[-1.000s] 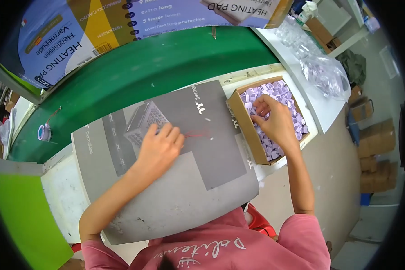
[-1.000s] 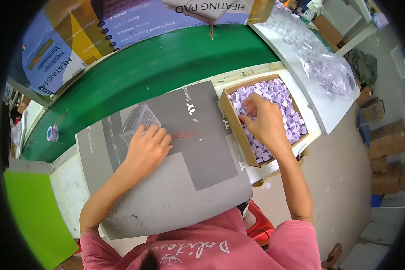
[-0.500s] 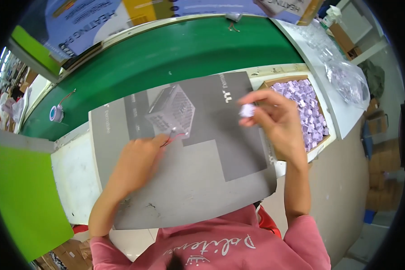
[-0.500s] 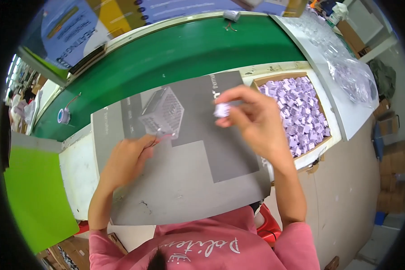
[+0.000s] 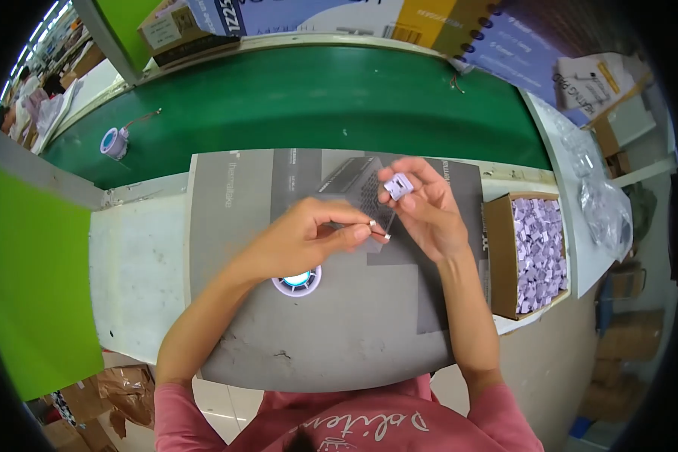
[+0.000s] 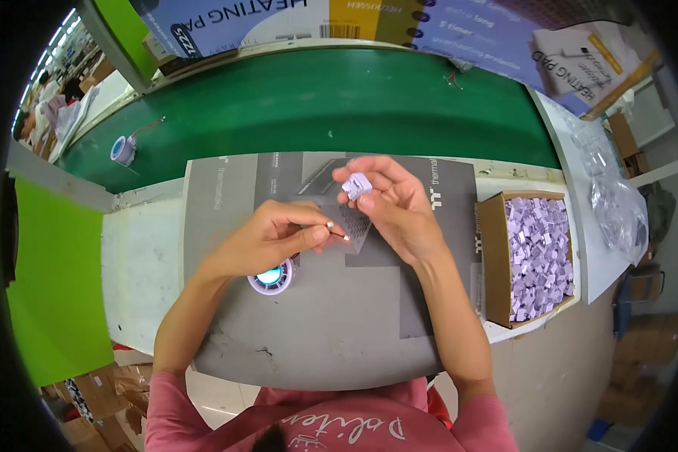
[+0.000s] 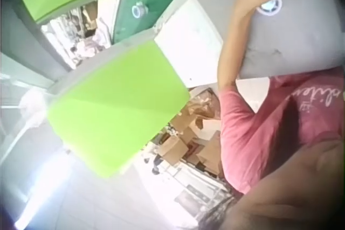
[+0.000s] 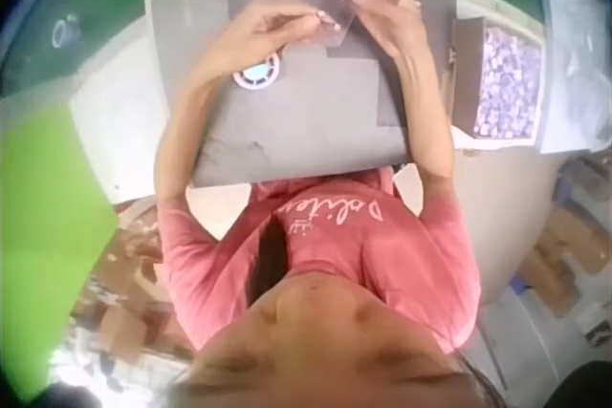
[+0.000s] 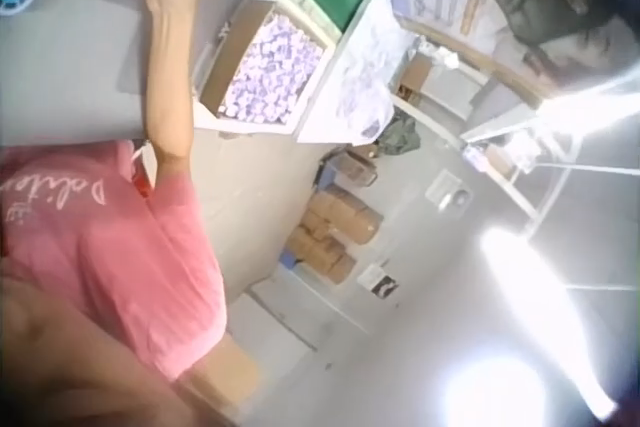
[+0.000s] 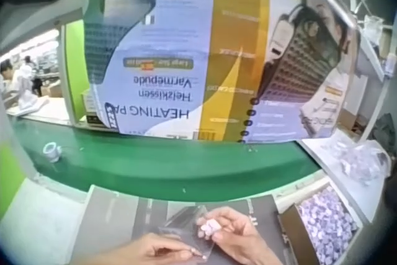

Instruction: The person assembles small portable handheld fans by integrating fan casings, fan motors, circuit boards, wires, and plastic components. A wire-tucking tool is used to manage the wires during assembly.

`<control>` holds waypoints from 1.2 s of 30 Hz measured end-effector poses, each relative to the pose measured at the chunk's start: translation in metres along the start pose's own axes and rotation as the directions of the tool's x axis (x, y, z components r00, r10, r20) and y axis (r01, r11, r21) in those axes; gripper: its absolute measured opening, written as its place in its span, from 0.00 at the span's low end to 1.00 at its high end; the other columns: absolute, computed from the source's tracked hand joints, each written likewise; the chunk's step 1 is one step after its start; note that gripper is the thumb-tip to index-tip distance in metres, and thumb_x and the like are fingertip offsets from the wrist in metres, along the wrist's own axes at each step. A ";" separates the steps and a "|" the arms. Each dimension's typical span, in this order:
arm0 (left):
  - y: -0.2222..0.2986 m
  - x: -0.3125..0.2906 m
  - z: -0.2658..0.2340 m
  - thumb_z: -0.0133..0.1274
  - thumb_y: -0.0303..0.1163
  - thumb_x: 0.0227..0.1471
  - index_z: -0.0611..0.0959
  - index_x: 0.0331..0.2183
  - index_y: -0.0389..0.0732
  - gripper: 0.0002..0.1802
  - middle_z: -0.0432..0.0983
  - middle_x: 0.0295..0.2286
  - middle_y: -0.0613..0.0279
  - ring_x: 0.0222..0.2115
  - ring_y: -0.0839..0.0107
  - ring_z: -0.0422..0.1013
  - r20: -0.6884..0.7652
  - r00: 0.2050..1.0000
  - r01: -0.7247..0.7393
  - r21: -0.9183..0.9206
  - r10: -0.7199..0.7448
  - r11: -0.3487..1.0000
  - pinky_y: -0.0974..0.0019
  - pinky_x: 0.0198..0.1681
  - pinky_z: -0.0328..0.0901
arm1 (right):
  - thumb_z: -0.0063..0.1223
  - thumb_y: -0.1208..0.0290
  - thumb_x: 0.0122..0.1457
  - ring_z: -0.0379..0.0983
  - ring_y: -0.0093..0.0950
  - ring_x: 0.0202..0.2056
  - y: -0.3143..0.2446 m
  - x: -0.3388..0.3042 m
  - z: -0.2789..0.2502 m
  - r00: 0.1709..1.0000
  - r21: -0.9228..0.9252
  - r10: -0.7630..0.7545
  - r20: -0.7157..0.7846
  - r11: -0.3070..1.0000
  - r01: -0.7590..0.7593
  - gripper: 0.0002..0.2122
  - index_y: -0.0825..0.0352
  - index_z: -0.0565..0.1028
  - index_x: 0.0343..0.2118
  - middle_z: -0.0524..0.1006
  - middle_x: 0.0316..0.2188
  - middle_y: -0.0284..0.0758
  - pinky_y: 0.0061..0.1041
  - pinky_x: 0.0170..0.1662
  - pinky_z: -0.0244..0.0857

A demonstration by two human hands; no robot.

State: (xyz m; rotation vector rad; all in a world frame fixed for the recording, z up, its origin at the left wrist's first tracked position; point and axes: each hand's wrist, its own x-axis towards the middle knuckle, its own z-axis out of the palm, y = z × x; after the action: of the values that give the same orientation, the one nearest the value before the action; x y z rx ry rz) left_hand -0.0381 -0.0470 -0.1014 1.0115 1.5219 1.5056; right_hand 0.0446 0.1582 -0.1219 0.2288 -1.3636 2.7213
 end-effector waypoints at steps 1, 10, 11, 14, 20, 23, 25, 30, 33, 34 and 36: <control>0.001 0.000 -0.002 0.49 0.27 0.60 0.83 0.41 0.36 0.11 0.77 0.31 0.62 0.28 0.77 0.69 0.002 1.000 0.005 -0.011 -0.005 1.000 0.71 0.34 0.66 | 0.55 0.81 0.55 0.74 0.29 0.43 0.000 -0.001 -0.003 1.000 -0.013 0.023 0.021 1.000 -0.023 0.19 0.71 0.69 0.51 0.74 0.48 0.43 0.28 0.50 0.67; 0.014 0.001 0.003 0.47 0.31 0.62 0.81 0.36 0.32 0.13 0.77 0.29 0.60 0.28 0.77 0.71 -0.265 0.960 0.006 0.329 0.086 0.944 0.71 0.31 0.65 | 0.57 0.83 0.53 0.75 0.29 0.44 0.013 -0.001 -0.010 0.998 -0.065 -0.009 -0.057 0.998 0.005 0.20 0.72 0.70 0.50 0.73 0.48 0.43 0.28 0.50 0.68; 0.012 0.000 -0.001 0.47 0.30 0.61 0.81 0.37 0.31 0.12 0.78 0.29 0.59 0.29 0.76 0.72 -0.245 0.968 0.017 0.303 0.061 0.953 0.71 0.31 0.66 | 0.57 0.83 0.53 0.75 0.29 0.44 0.013 0.000 -0.010 0.998 -0.067 -0.007 -0.063 0.998 0.002 0.20 0.72 0.70 0.50 0.73 0.48 0.43 0.28 0.50 0.68; 0.012 0.000 -0.007 0.49 0.28 0.60 0.81 0.37 0.30 0.11 0.80 0.31 0.57 0.30 0.74 0.74 -0.224 0.973 0.100 0.172 -0.060 0.980 0.72 0.32 0.67 | 0.57 0.85 0.52 0.75 0.30 0.45 0.014 0.000 -0.006 0.999 -0.077 0.004 -0.041 0.997 -0.007 0.20 0.72 0.70 0.50 0.73 0.48 0.45 0.28 0.50 0.69; 0.007 0.001 -0.015 0.56 0.26 0.55 0.82 0.36 0.29 0.09 0.81 0.31 0.53 0.31 0.71 0.77 -0.218 0.964 0.137 -0.093 -0.154 0.986 0.72 0.35 0.71 | 0.57 0.88 0.51 0.75 0.31 0.47 0.017 0.000 -0.002 0.999 -0.206 -0.047 -0.001 0.977 0.045 0.20 0.73 0.71 0.48 0.74 0.48 0.47 0.31 0.51 0.69; 0.008 0.002 -0.013 0.56 0.27 0.55 0.83 0.35 0.29 0.09 0.81 0.30 0.54 0.31 0.72 0.78 -0.260 0.950 0.155 -0.083 -0.172 0.984 0.72 0.35 0.71 | 0.57 0.89 0.51 0.75 0.31 0.46 0.016 0.001 0.001 0.993 -0.323 -0.111 0.032 0.940 0.115 0.18 0.74 0.73 0.46 0.74 0.47 0.47 0.30 0.50 0.70; 0.009 0.002 -0.013 0.56 0.28 0.56 0.83 0.35 0.29 0.10 0.81 0.30 0.54 0.31 0.72 0.78 -0.268 0.943 0.179 -0.085 -0.196 0.980 0.72 0.36 0.71 | 0.57 0.89 0.51 0.75 0.31 0.46 0.017 0.000 0.005 0.968 -0.473 -0.247 0.049 0.848 0.240 0.16 0.75 0.75 0.44 0.74 0.47 0.47 0.29 0.48 0.71; 0.009 0.002 -0.012 0.56 0.30 0.57 0.83 0.35 0.29 0.11 0.81 0.29 0.55 0.31 0.73 0.77 -0.274 0.940 0.185 -0.098 -0.206 0.978 0.73 0.35 0.71 | 0.58 0.89 0.48 0.75 0.31 0.44 0.014 0.000 0.014 0.948 -0.650 -0.313 0.051 0.710 0.270 0.15 0.73 0.78 0.41 0.76 0.43 0.46 0.27 0.45 0.72; 0.005 0.000 -0.011 0.55 0.30 0.57 0.83 0.35 0.29 0.11 0.80 0.28 0.56 0.30 0.74 0.76 -0.256 0.940 0.194 -0.145 -0.226 0.970 0.73 0.34 0.70 | 0.58 0.89 0.46 0.77 0.32 0.41 0.011 0.001 0.016 0.916 -0.817 -0.384 0.115 0.488 0.307 0.15 0.71 0.80 0.39 0.78 0.41 0.44 0.26 0.44 0.72; 0.006 0.001 -0.011 0.55 0.30 0.57 0.83 0.35 0.29 0.11 0.80 0.28 0.56 0.30 0.74 0.76 -0.257 0.939 0.195 -0.145 -0.227 0.970 0.73 0.34 0.70 | 0.58 0.89 0.44 0.77 0.32 0.40 0.009 0.001 0.018 0.893 -0.891 -0.415 0.174 0.320 0.322 0.16 0.70 0.81 0.38 0.78 0.40 0.43 0.26 0.42 0.73; 0.007 0.001 -0.010 0.54 0.29 0.57 0.83 0.35 0.29 0.11 0.80 0.27 0.58 0.28 0.77 0.75 -0.174 0.942 0.262 -0.151 -0.286 0.953 0.74 0.32 0.69 | 0.57 0.90 0.43 0.78 0.32 0.38 0.008 0.001 0.022 0.885 -0.904 -0.415 0.210 0.263 0.338 0.16 0.68 0.82 0.37 0.79 0.39 0.42 0.25 0.39 0.75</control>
State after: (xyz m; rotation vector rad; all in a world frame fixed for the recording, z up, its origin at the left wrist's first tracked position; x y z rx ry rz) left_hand -0.0475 -0.0498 -0.0941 0.5637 1.6049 1.5101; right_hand 0.0448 0.1358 -0.1145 0.2907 -2.2068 1.1915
